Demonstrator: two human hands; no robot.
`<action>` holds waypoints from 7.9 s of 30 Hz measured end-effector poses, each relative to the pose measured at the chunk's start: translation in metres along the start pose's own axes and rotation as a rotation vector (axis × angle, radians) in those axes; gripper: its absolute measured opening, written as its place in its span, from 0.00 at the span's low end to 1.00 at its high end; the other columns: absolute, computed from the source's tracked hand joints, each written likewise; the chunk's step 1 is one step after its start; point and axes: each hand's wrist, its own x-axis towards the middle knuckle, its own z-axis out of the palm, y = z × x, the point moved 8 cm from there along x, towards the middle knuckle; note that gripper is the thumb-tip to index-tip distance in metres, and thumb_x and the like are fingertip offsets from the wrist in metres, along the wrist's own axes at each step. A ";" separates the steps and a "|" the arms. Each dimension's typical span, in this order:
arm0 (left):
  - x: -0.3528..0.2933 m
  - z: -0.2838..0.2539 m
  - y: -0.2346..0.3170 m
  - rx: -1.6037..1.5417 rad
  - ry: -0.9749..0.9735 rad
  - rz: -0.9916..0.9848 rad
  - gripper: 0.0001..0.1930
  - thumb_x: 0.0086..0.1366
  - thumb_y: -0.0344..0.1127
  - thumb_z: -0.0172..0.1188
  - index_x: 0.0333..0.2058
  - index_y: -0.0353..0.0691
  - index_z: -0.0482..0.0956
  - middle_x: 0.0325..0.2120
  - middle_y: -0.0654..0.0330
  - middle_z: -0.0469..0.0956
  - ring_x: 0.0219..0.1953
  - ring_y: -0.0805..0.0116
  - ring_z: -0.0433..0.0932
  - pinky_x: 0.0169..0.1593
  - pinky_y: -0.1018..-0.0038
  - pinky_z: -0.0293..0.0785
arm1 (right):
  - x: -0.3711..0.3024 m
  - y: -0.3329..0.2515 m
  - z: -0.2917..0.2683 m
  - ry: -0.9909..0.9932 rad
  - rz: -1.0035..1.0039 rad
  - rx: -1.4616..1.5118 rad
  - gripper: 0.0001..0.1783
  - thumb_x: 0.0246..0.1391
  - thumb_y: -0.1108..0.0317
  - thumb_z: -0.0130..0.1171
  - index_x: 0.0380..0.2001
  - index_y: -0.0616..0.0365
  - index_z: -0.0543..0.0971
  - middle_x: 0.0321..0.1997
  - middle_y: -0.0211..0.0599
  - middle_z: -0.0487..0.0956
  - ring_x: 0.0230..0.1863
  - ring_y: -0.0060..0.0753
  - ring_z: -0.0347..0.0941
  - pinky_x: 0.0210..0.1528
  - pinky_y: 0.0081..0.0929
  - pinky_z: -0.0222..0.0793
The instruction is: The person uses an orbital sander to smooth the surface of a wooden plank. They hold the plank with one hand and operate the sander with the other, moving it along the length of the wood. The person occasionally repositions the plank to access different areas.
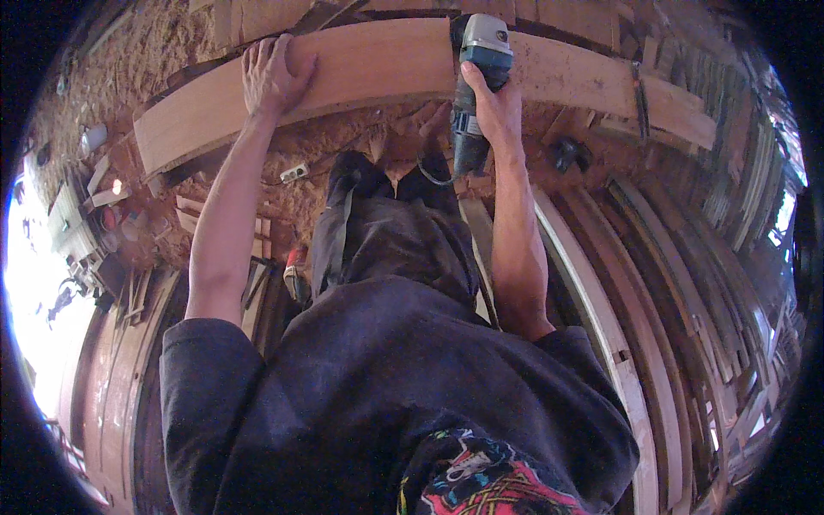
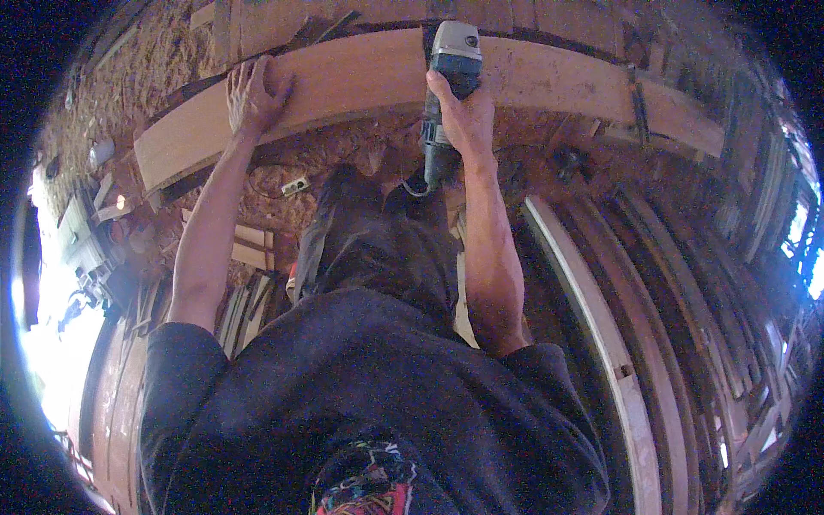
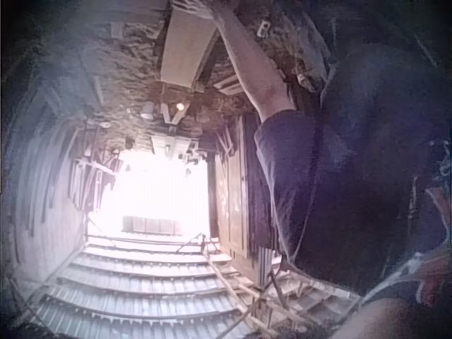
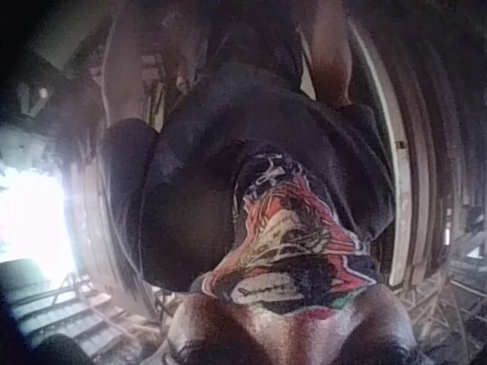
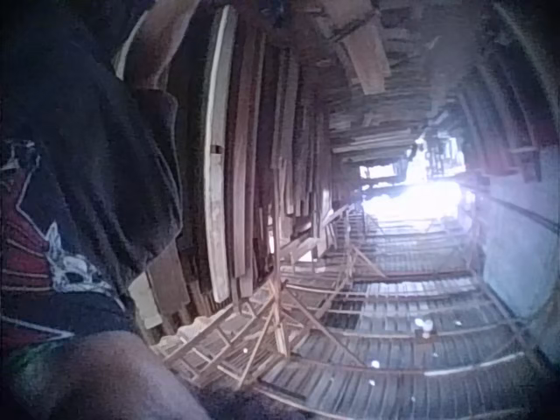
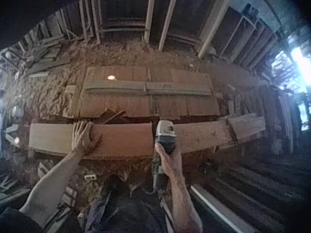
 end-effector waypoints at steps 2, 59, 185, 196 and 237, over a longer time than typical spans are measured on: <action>-0.001 0.001 0.001 -0.006 -0.003 0.003 0.33 0.64 0.61 0.63 0.58 0.42 0.77 0.53 0.51 0.78 0.61 0.47 0.72 0.70 0.54 0.61 | -0.003 0.002 -0.001 0.009 0.006 -0.011 0.25 0.54 0.49 0.74 0.42 0.59 0.82 0.31 0.35 0.84 0.31 0.30 0.82 0.34 0.35 0.79; -0.007 0.010 -0.009 0.062 0.013 -0.001 0.36 0.65 0.64 0.61 0.60 0.42 0.77 0.58 0.47 0.76 0.64 0.45 0.69 0.72 0.53 0.59 | -0.049 0.032 -0.025 0.102 0.118 -0.017 0.25 0.56 0.48 0.73 0.43 0.60 0.82 0.33 0.33 0.84 0.28 0.25 0.79 0.32 0.30 0.77; 0.009 -0.003 0.407 -0.814 -0.537 0.357 0.36 0.52 0.50 0.76 0.59 0.51 0.76 0.56 0.52 0.75 0.60 0.45 0.74 0.63 0.53 0.73 | -0.029 0.060 -0.309 0.245 0.112 0.902 0.42 0.65 0.42 0.50 0.65 0.72 0.67 0.57 0.57 0.78 0.57 0.56 0.78 0.60 0.51 0.74; 0.072 0.073 0.106 -0.011 -0.851 -0.143 0.63 0.37 0.71 0.80 0.67 0.39 0.69 0.68 0.48 0.69 0.69 0.46 0.68 0.70 0.51 0.66 | 0.057 0.011 -0.269 -0.412 0.085 1.140 0.42 0.59 0.45 0.62 0.64 0.66 0.65 0.54 0.51 0.76 0.55 0.48 0.76 0.58 0.51 0.78; 0.031 -0.033 0.186 -0.150 -0.226 0.041 0.33 0.54 0.49 0.77 0.55 0.46 0.74 0.54 0.57 0.77 0.59 0.48 0.78 0.61 0.52 0.76 | 0.123 0.060 -0.252 0.223 -0.214 -1.042 0.60 0.48 0.36 0.74 0.69 0.70 0.59 0.63 0.66 0.71 0.63 0.69 0.70 0.63 0.56 0.70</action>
